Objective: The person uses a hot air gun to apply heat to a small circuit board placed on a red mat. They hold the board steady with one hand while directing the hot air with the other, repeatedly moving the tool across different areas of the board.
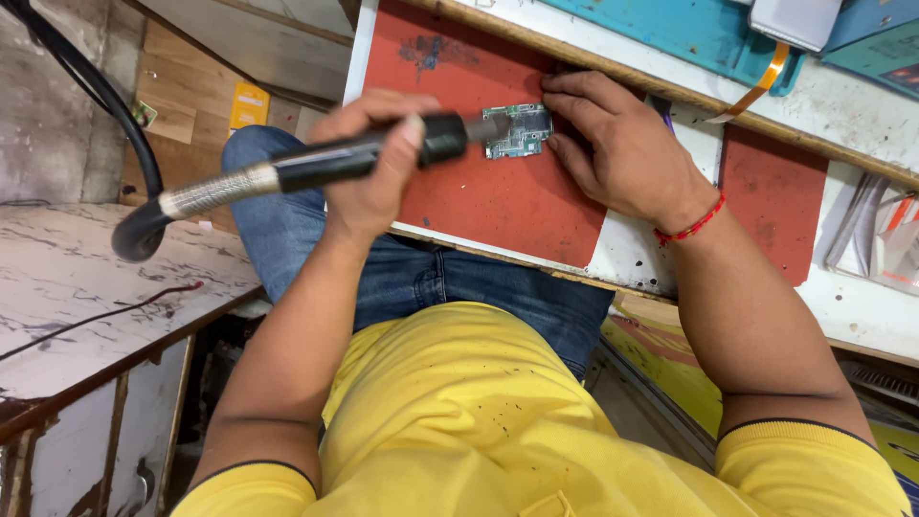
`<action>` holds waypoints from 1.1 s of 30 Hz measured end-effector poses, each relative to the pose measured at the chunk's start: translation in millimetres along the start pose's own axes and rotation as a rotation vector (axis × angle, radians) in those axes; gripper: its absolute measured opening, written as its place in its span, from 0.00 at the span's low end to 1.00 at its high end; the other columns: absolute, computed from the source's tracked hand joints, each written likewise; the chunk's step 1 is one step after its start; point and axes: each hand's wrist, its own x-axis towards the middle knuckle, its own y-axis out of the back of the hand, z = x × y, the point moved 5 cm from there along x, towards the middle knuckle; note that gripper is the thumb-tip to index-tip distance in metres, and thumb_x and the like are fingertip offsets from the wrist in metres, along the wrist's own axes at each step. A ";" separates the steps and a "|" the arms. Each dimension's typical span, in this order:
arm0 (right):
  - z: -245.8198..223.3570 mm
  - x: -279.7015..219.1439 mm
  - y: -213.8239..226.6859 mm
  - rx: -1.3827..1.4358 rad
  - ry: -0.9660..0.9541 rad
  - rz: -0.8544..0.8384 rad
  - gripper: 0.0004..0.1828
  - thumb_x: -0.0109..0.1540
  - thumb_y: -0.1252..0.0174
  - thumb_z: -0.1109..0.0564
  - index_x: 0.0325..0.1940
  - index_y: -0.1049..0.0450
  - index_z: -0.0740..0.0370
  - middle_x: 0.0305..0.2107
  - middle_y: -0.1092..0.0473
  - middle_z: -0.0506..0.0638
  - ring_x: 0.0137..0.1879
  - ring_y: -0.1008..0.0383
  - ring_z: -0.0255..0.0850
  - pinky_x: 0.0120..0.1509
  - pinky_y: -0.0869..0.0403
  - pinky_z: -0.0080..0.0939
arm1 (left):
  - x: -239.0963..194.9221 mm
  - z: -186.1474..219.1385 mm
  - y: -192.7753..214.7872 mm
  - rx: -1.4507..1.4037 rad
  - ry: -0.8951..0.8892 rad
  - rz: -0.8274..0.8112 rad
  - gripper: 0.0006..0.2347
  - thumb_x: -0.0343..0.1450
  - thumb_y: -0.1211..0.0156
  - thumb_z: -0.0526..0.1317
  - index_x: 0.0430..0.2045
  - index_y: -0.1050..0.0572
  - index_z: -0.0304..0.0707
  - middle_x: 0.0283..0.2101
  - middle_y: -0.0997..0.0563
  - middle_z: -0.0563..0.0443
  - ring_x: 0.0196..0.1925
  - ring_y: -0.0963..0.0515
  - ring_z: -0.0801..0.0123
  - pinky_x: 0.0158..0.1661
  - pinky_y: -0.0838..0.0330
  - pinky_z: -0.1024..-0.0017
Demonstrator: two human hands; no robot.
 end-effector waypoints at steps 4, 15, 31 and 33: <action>-1.6 2.2 1.7 -0.009 -0.014 0.005 0.22 0.64 0.38 0.63 0.62 0.27 0.70 0.60 0.31 0.61 0.62 0.28 0.58 0.65 0.26 0.50 | 3.6 2.9 2.0 0.047 -0.054 0.024 0.09 0.77 0.38 0.39 0.43 0.21 0.29 0.46 0.16 0.42 0.48 0.15 0.66 0.52 0.21 0.71; 0.9 1.8 -0.1 0.014 -0.039 -0.012 0.22 0.64 0.38 0.62 0.63 0.27 0.70 0.61 0.31 0.60 0.63 0.28 0.57 0.65 0.26 0.50 | 6.4 3.5 -6.1 -0.024 -0.028 -0.095 0.09 0.76 0.38 0.40 0.40 0.22 0.31 0.44 0.15 0.42 0.48 0.14 0.64 0.53 0.18 0.70; -4.7 7.5 7.3 0.013 -0.027 -0.015 0.21 0.64 0.38 0.63 0.61 0.27 0.70 0.60 0.31 0.61 0.62 0.28 0.57 0.65 0.26 0.49 | 7.8 3.0 -6.6 0.040 -0.055 -0.104 0.09 0.76 0.37 0.39 0.39 0.21 0.29 0.44 0.15 0.41 0.47 0.14 0.63 0.52 0.19 0.69; -7.6 9.1 8.1 -0.004 -0.001 -0.003 0.21 0.64 0.38 0.63 0.62 0.27 0.70 0.60 0.31 0.61 0.63 0.28 0.57 0.66 0.26 0.49 | 6.9 3.1 -5.0 0.045 -0.064 -0.092 0.09 0.76 0.37 0.39 0.39 0.22 0.29 0.44 0.15 0.41 0.47 0.13 0.63 0.52 0.19 0.69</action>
